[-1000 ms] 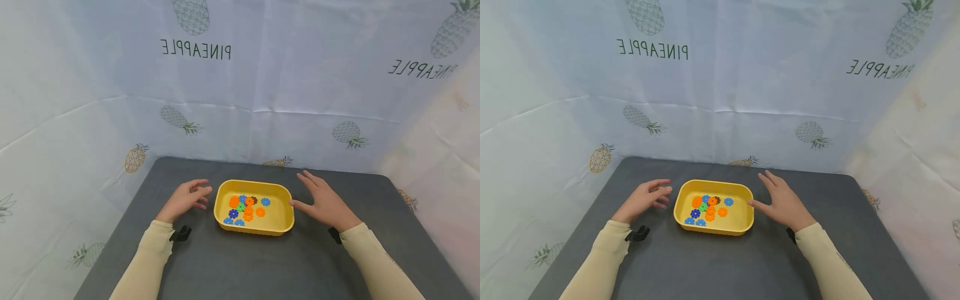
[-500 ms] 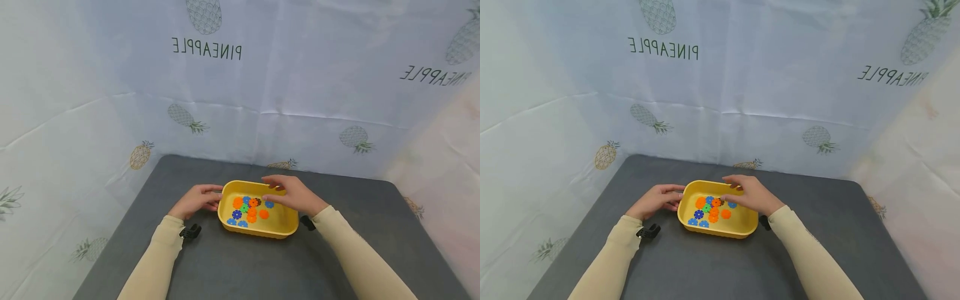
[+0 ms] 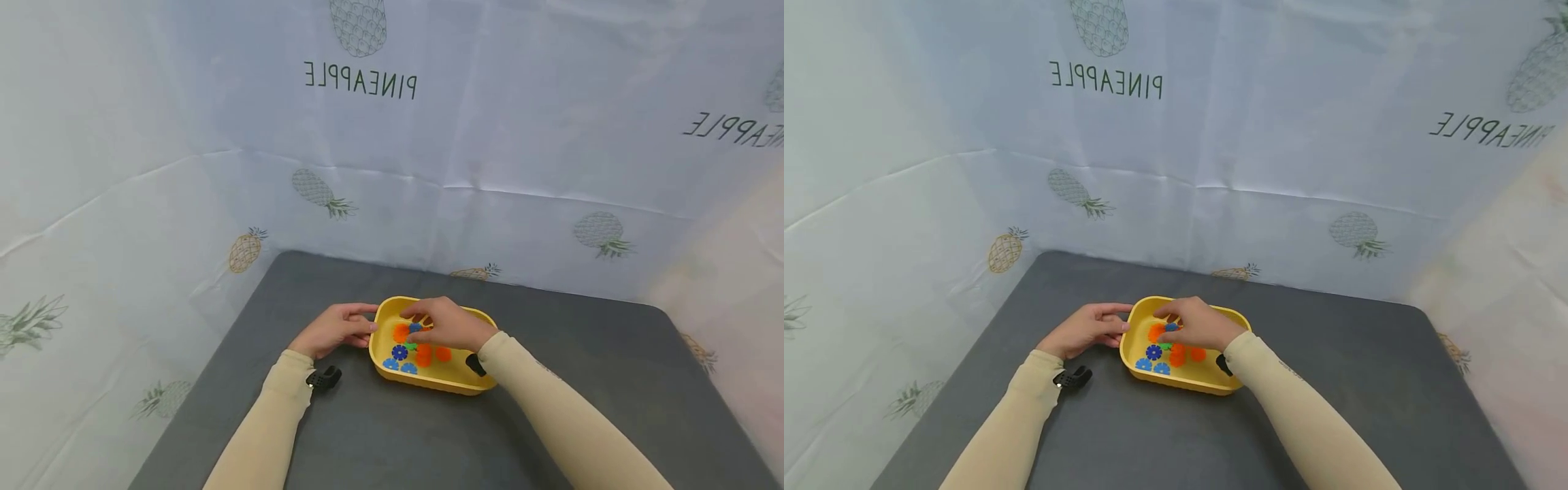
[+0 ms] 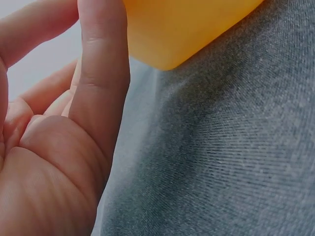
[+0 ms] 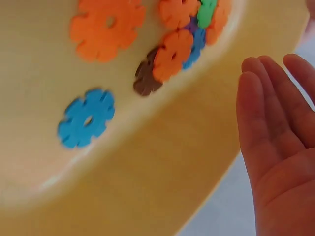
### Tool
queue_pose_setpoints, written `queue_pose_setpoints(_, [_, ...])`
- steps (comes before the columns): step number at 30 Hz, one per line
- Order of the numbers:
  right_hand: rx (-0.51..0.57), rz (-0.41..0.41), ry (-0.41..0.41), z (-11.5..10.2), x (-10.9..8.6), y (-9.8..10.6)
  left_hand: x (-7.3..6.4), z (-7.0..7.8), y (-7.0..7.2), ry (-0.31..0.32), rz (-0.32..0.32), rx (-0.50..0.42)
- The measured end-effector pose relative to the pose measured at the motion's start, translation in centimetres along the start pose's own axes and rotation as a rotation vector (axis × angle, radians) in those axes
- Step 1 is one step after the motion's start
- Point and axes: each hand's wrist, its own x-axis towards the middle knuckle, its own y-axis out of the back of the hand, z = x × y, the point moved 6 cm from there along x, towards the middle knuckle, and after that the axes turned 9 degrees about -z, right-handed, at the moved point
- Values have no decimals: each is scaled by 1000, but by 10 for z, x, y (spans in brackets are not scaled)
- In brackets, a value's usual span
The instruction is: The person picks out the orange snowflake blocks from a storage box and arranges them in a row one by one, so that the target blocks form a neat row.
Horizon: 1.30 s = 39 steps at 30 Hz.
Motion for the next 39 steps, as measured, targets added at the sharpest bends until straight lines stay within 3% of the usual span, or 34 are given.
queue_pose_setpoints(12, [-166,-12,-57,4,11,-12,12,1,-14,-9,-34,-28])
queue_pose_setpoints(24, [-310,11,-83,5,24,-19,13,4,-12,-15,-25,-31])
queue_pose_setpoints(34, [-321,2,-91,3,29,-20,10,3,-11,3,-23,-22])
queue_pose_setpoints(39, [-287,22,-59,-4,25,-13,1,-5,-3,9,-19,-55])
